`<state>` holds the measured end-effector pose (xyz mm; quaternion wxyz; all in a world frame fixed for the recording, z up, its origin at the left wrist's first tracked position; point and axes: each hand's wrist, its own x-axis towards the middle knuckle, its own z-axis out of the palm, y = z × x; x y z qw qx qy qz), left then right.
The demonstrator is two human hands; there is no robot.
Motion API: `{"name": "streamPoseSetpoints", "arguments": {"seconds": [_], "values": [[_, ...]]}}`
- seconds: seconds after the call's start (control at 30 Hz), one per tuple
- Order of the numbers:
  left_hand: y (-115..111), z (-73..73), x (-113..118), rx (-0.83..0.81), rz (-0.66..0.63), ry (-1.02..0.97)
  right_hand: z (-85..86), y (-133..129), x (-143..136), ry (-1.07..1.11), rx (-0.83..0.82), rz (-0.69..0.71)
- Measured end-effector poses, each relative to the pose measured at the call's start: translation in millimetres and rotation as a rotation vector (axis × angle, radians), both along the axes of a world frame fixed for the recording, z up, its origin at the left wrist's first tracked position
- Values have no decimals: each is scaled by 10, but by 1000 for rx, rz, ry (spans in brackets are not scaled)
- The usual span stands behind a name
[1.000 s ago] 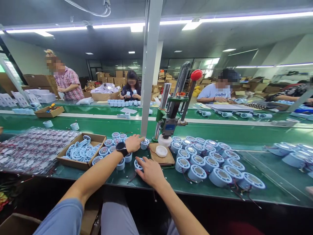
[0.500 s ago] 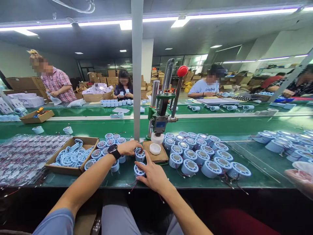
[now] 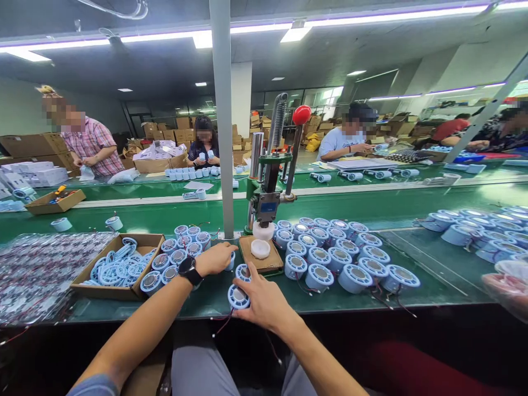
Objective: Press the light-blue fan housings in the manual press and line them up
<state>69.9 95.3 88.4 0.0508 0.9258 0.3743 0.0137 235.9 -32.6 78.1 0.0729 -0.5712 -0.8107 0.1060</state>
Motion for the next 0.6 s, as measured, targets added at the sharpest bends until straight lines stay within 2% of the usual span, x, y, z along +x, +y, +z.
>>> {"name": "streamPoseSetpoints", "arguments": {"seconds": [0.2, 0.3, 0.43, 0.53, 0.6], "values": [[-238, -84, 123, 82, 32, 43, -27, -67, 61, 6, -20, -42], [-286, -110, 145, 76, 47, 30, -25, 7, 82, 21, -3, 5], [-310, -163, 125, 64, 136, -22, -47, 87, 88, 25, 42, 72], [-366, -261, 122, 81, 199, -79, -61, 99, 70, 4, 66, 77], [-408, -365, 122, 104, 245, -202, -56, 86, 57, -9, 76, 79]]}}
